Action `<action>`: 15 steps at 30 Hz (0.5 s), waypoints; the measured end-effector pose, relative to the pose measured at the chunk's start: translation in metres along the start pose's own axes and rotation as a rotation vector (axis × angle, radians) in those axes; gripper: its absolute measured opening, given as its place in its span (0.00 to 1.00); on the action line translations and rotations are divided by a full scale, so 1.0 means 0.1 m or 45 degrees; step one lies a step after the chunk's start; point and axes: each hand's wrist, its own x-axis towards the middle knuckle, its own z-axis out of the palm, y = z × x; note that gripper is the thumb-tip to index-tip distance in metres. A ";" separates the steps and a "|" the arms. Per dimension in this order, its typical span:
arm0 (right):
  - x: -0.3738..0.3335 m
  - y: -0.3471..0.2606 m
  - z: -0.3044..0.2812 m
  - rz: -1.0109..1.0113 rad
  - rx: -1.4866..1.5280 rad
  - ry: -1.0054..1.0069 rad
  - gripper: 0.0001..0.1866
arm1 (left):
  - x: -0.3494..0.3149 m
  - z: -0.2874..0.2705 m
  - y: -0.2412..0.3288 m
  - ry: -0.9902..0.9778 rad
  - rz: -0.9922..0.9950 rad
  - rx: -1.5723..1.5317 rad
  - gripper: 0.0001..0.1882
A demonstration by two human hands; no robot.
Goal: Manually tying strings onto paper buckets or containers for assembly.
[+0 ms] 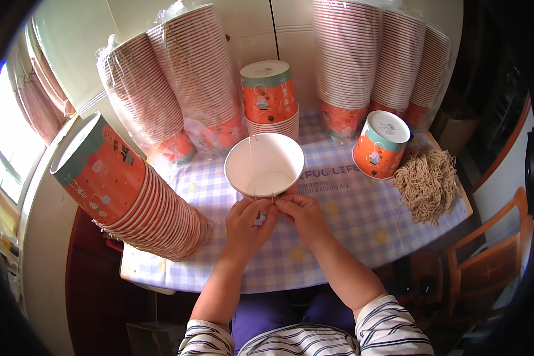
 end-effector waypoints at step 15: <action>0.00 0.01 0.02 -0.064 0.066 0.030 0.08 | -0.03 -0.01 -0.03 0.027 -0.081 0.051 0.10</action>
